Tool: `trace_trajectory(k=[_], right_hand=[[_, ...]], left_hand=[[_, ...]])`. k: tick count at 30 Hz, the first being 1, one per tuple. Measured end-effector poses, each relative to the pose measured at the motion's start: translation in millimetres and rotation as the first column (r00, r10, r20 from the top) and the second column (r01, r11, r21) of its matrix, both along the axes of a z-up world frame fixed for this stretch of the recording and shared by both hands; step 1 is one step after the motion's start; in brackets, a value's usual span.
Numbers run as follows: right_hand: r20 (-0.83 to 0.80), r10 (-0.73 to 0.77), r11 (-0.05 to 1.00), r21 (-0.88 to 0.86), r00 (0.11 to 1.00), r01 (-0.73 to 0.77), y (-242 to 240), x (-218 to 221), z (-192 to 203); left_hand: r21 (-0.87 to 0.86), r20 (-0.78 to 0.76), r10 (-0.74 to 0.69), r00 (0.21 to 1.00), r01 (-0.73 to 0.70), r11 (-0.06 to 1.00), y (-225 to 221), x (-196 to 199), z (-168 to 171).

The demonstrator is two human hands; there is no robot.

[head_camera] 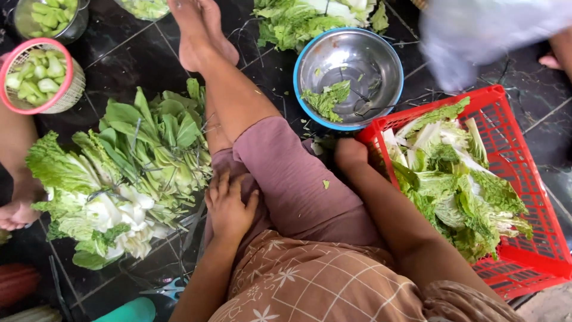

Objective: The person is organizing napa cabbage leaves into bundles and securing them with thin plastic string while sitting on the floor.

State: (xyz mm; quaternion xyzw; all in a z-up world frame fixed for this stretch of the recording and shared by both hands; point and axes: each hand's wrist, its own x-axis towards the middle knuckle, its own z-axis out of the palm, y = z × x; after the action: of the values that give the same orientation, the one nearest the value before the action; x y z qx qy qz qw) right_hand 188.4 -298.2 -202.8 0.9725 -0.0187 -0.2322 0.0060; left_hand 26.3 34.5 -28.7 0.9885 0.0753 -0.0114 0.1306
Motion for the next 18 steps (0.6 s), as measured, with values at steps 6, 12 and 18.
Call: trace_trajectory(k=[6, 12, 18], right_hand=[[0.149, -0.218, 0.918, 0.368, 0.964, 0.151, 2.0, -39.7, 147.7], [0.378, -0.146, 0.652, 0.732, 0.914, -0.198, 47.8, -92.2, 244.6], [0.563, 0.259, 0.512, 0.609, 0.785, -0.606, 85.3, -118.6, 223.0]], left_hand=[[-0.136, 0.098, 0.000, 0.995, 0.013, 0.991, -3.7, -1.3, 5.6], [-0.461, 0.362, -0.079, 0.929, 0.251, 0.851, -25.8, -6.0, 50.1], [-0.442, 0.547, 0.115, 0.829, 0.169, 0.881, -5.9, -28.8, 61.9]])
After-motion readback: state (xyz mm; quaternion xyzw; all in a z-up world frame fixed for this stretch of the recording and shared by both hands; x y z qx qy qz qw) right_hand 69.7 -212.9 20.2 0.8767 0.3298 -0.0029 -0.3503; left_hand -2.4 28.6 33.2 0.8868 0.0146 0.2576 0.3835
